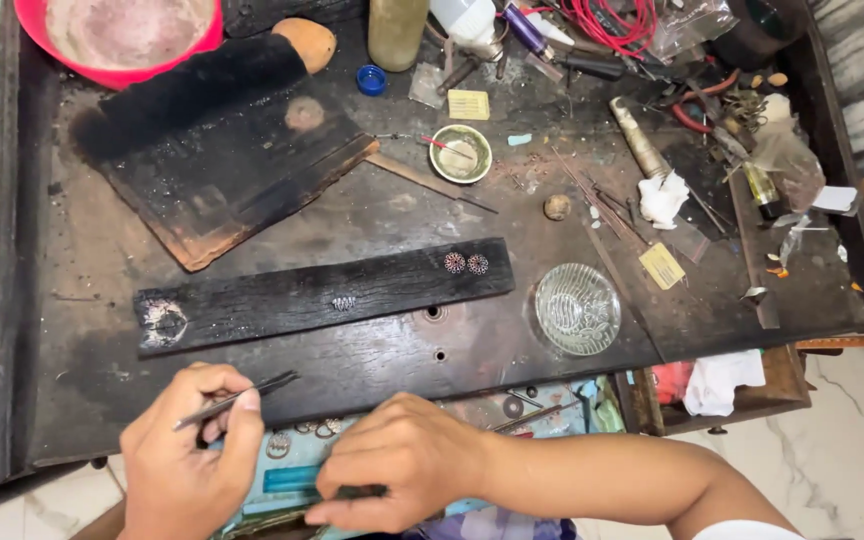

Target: The person uses a blowtorch to heat small jewelry components on a block and then uses tweezers to precisely place or adjust them.

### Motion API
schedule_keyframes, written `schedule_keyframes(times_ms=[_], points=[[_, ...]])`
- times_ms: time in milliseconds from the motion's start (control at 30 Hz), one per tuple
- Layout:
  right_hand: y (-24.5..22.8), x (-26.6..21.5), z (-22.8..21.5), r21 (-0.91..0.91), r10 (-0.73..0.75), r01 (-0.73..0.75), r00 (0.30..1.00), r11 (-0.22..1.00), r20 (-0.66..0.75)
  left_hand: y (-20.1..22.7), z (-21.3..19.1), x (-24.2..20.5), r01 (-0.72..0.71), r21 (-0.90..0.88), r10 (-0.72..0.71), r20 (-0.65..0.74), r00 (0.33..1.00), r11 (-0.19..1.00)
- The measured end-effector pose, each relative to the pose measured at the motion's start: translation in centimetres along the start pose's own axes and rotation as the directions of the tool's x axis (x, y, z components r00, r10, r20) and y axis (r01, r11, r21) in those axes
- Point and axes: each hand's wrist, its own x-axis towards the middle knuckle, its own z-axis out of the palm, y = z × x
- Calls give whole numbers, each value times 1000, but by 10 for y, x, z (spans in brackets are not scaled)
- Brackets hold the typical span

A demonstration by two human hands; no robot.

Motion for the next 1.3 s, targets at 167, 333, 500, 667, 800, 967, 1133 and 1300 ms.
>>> schedule_keyframes(times_ms=[167,333,500,667,800,967,1133,1300], points=[[12,1,5,-43,14,-19,994,999,-112,5,-6,-2,60,73,-65,71,995,996],[21,-4,8,-84,-28,16,989,996,-145,8,-16,2,75,90,-90,177,980,993],[26,-8,11,-136,-94,78,989,988,-116,16,-17,2,118,-50,-106,192,976,992],[26,-8,11,-180,-122,99,985,979,-120,23,-9,1,124,-156,-102,146,984,980],[27,-6,10,-189,-142,120,984,975,-107,23,-6,8,-151,-238,170,62,983,959],[27,-11,13,-209,-48,36,998,977,-52,19,-4,12,-250,-255,263,18,965,934],[31,-23,22,-213,16,-31,997,977,-70,13,-1,12,-263,-248,278,24,960,932],[34,-22,22,-251,35,-50,997,967,-61,9,1,12,-278,-281,303,51,952,919]])
